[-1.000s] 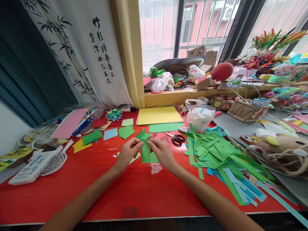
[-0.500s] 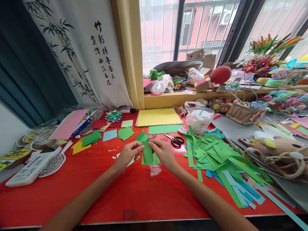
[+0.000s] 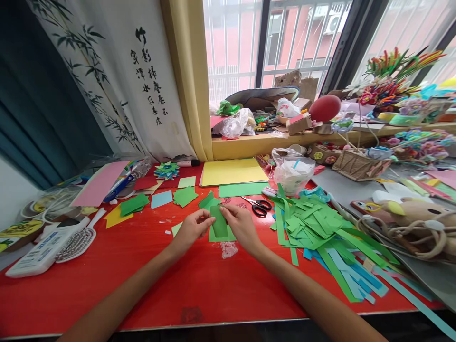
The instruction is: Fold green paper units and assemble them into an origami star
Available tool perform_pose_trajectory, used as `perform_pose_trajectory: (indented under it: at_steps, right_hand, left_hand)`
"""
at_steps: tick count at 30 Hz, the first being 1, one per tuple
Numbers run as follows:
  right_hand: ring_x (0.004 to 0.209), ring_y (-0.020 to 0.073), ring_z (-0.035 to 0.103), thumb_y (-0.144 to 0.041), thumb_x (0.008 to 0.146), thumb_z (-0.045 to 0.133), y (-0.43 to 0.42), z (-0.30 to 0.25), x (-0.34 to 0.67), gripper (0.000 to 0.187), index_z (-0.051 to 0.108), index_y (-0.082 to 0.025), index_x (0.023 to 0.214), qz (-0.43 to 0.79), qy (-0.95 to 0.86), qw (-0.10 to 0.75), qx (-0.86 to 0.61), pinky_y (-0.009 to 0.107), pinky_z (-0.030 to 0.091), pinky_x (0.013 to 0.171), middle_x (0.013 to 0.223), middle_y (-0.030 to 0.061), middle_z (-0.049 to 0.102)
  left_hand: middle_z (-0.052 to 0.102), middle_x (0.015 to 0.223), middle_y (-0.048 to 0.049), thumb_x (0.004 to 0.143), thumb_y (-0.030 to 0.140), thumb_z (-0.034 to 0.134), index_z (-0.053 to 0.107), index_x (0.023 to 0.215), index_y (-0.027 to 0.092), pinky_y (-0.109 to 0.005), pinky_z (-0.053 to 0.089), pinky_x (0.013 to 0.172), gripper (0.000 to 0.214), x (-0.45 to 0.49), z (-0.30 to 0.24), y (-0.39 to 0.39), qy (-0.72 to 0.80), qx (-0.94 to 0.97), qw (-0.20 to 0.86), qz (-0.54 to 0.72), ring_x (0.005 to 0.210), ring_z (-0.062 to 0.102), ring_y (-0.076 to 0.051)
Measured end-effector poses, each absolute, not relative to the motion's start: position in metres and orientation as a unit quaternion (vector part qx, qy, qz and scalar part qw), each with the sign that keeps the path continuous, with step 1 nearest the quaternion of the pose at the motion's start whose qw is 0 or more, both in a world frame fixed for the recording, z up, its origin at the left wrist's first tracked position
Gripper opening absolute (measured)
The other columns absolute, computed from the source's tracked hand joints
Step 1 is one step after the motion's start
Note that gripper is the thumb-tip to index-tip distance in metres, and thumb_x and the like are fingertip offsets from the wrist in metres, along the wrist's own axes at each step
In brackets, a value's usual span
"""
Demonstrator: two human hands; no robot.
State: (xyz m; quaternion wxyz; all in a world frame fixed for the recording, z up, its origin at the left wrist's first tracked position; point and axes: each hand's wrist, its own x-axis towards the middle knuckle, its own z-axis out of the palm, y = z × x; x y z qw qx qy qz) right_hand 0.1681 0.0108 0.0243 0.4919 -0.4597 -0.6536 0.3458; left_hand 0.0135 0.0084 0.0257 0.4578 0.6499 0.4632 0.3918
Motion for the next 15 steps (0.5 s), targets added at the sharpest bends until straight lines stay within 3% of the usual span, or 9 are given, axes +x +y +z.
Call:
perform_pose_trajectory:
  at_steps: [15]
  right_hand:
    - [0.056,0.0122,0.048,-0.045,0.079,0.043,0.027,0.005,0.171,0.033,0.053,-0.016,0.068,0.392,-0.575,0.543,-0.469,0.025,0.044,0.055,0.061,0.0002,0.050]
  left_hand:
    - [0.045,0.058,0.0039,0.075,0.036,0.046,0.049,0.067,0.016,-0.020,0.032,0.048,0.022,0.018,0.018,0.005,0.484,0.675,0.417,0.369,0.048,0.038,-0.007]
